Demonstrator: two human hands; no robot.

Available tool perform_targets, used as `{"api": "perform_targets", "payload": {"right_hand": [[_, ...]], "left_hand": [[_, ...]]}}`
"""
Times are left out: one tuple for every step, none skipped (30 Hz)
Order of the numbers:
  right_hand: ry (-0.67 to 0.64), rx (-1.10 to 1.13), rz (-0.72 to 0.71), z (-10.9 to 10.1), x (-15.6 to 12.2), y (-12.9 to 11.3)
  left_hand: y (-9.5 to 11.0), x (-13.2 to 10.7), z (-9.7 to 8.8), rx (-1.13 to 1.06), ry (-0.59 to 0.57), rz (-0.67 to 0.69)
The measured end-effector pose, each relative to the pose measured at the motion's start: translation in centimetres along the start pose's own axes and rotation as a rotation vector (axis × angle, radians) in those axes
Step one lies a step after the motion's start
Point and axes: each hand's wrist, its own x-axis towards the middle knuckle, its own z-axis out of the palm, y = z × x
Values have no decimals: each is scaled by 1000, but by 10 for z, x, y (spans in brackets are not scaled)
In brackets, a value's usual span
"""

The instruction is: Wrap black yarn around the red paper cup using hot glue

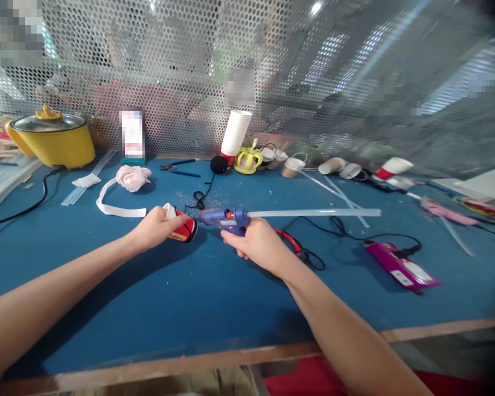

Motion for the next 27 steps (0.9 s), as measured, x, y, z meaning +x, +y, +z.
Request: {"api": "perform_targets", "payload": {"right_hand": [[-1,-3,0,0,0,0],[-3,-6,-2,0,-1,0],[-4,-9,-4,-1,-1,0],[-4,-12,-8,-1,-2,0],[-3,-13,-12,-1,-2,0],[-3,-14,-15,-1,-2,0],[-3,-14,-17,-1,-3,0],[-2,-14,-18,-1,-3,0],[-2,-15,-20,-2,-3,0],[-5,-16,-24,-2,-4,1],[-7,-16,-30,-2,-4,1],[-9,-16,-37,-3,-4,1],[-11,-16,-44,-3,-5,2],[-13,-16,-49,-3,-5,2],[-13,-18,-53,-3,-5,2],[-13,-21,-55,-4,-6,2],[-10,-24,-57,-4,-6,2],[-9,-28,-59,-4,-7,1],[-8,-31,-60,-4,-7,1],[-9,-31,-61,-4,-7,1],[-11,-30,-60,-4,-8,0],[-13,-28,-58,-5,-8,0],[-16,-26,-55,-5,-9,0],[-18,-25,-51,-5,-9,-1],[-20,-26,-46,-5,-10,-1],[-21,-27,-43,-5,-10,-1],[-24,-28,-40,-6,-11,-1]], "left_hand": [[0,0,0,29,-1,18],[0,0,0,53,1,34],[0,0,0,65,2,45],[0,0,0,62,5,49],[0,0,0,57,8,49],[0,0,0,56,9,51],[0,0,0,60,6,52],[0,0,0,71,2,54],[-1,0,0,84,-2,53],[-1,0,0,98,-4,50],[-1,1,0,110,-6,45],[-2,1,0,117,-8,38],[-2,2,0,121,-7,30],[-3,2,0,122,-6,24],[-3,2,0,122,-6,19],[-4,3,0,123,-4,17],[-4,4,1,121,-2,16],[-5,4,1,119,-1,17],[-5,4,1,116,0,21],[-5,5,1,114,1,23],[-5,5,1,112,1,24],[-5,5,1,111,2,27],[-5,5,1,110,4,21],[-4,4,1,106,1,20],[-4,4,0,104,3,20],[-3,3,0,100,8,9],[-2,3,0,95,13,0]]}}
